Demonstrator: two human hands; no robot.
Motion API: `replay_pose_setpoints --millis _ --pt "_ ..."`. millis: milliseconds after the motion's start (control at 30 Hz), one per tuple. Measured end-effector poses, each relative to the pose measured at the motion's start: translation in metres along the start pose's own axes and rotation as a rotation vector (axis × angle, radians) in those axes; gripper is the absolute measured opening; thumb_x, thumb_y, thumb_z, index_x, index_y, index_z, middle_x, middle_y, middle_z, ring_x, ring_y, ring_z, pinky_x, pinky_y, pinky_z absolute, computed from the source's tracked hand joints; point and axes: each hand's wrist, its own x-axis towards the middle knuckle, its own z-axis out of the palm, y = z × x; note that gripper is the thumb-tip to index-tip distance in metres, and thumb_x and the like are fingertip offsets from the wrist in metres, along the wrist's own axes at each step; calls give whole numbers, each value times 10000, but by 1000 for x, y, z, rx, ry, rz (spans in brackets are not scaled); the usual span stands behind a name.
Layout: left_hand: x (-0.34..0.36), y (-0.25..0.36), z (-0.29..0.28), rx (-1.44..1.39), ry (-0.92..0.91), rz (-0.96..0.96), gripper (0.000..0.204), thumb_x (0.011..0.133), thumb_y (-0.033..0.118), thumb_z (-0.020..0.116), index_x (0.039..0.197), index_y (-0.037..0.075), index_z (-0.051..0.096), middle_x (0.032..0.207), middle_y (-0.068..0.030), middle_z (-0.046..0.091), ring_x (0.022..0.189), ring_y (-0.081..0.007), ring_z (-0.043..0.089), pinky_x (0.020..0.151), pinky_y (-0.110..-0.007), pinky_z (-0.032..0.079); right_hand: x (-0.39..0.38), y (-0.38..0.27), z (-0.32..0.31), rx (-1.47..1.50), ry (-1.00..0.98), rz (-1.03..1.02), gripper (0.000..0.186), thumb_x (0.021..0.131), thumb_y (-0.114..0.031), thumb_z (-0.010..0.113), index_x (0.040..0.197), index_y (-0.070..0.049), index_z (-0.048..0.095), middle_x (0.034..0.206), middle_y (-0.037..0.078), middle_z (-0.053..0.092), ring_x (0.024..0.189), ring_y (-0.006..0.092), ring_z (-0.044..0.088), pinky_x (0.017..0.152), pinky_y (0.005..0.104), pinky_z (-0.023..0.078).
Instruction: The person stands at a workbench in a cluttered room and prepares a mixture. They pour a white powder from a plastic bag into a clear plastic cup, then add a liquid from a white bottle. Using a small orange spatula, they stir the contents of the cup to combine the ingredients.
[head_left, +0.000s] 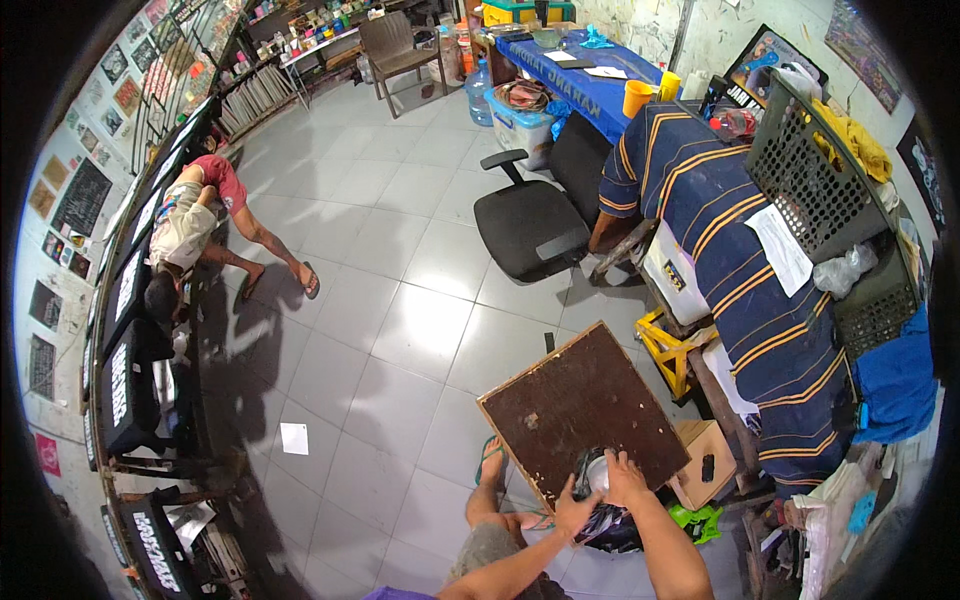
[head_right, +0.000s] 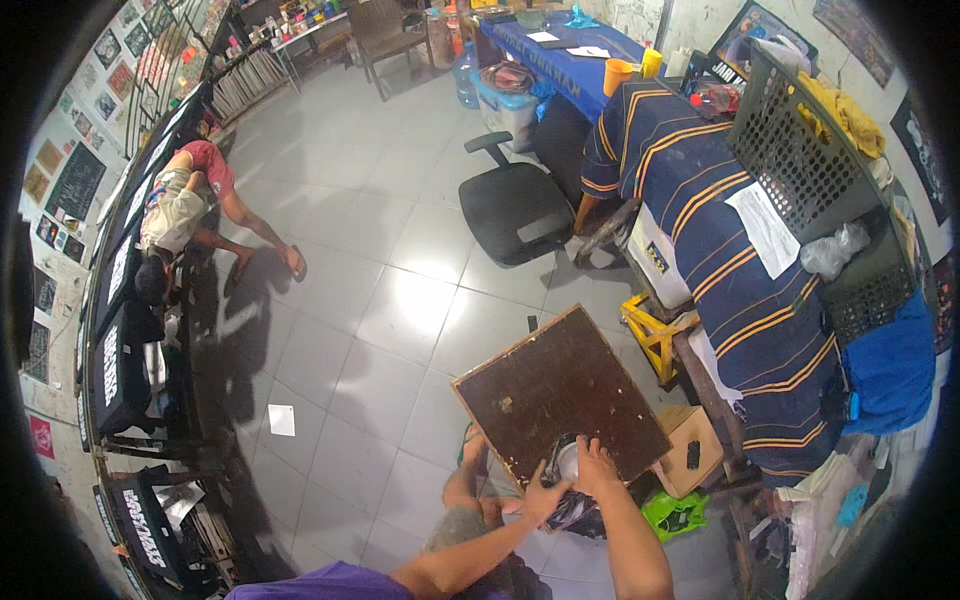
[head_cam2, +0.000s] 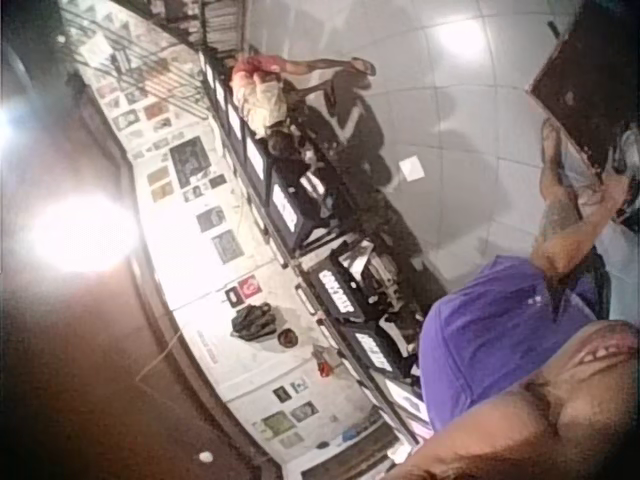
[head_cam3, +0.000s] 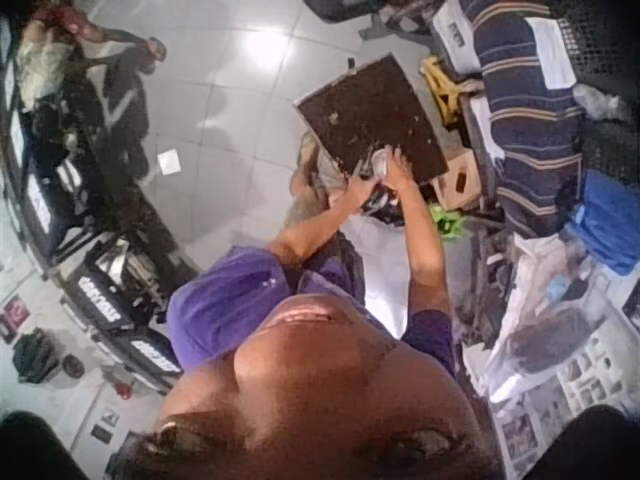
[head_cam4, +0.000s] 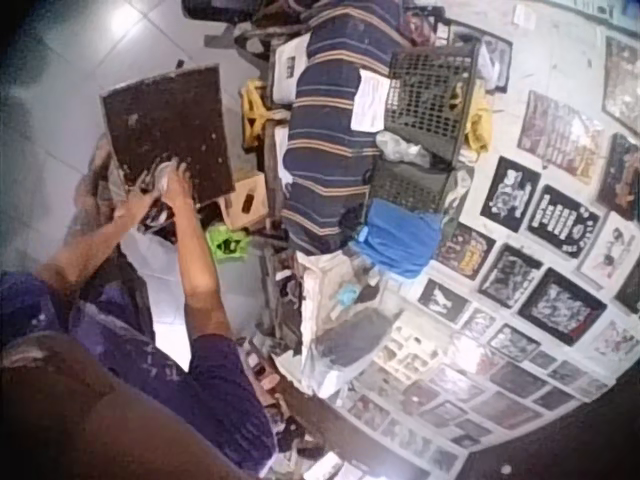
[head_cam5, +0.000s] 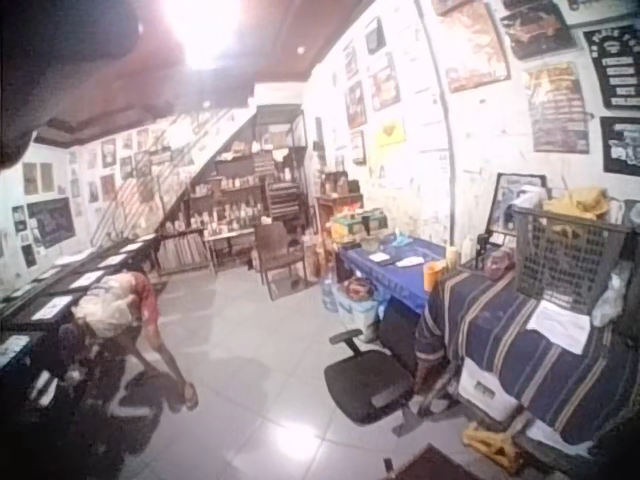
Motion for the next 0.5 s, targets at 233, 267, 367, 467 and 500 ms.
replay_pose_setpoints --millis 233,267,367,467,500 --pt "-39 -29 44 216 85 113 1054 784 671 741 1499 -32 415 1590 -351 240 1485 -498 237 1208 -525 264 2 2 22 -351 72 -112 789 854 -177 725 1547 -177 347 1548 254 338 1237 519 533 829 532 607" --pt "-41 -39 49 325 52 154 1064 776 673 747 1492 -42 418 1591 -354 229 1487 -500 227 1210 -527 261 4 -2 30 -425 115 -126 725 887 -202 685 1537 -175 363 1542 244 350 1224 516 542 796 545 613" --pt "-41 -47 44 613 -45 227 1079 748 658 780 1463 -72 435 1594 -361 208 1489 -507 211 1218 -525 255 15 2 48 -575 259 -277 529 960 -248 567 1467 -152 450 1486 220 428 1186 512 563 679 551 628" --pt "-54 -9 22 714 -101 204 1026 710 610 828 1378 -99 506 1606 -350 186 1493 -489 223 1194 -523 297 18 10 43 -556 238 -321 538 930 -224 611 1436 -108 470 1437 241 471 1226 531 542 700 527 636" --pt "-53 -14 24 694 -96 210 986 697 600 833 1323 -108 553 1619 -340 161 1498 -470 229 1165 -532 340 19 13 38 -533 238 -321 564 906 -227 646 1424 -86 474 1425 246 482 1244 538 533 707 518 638"
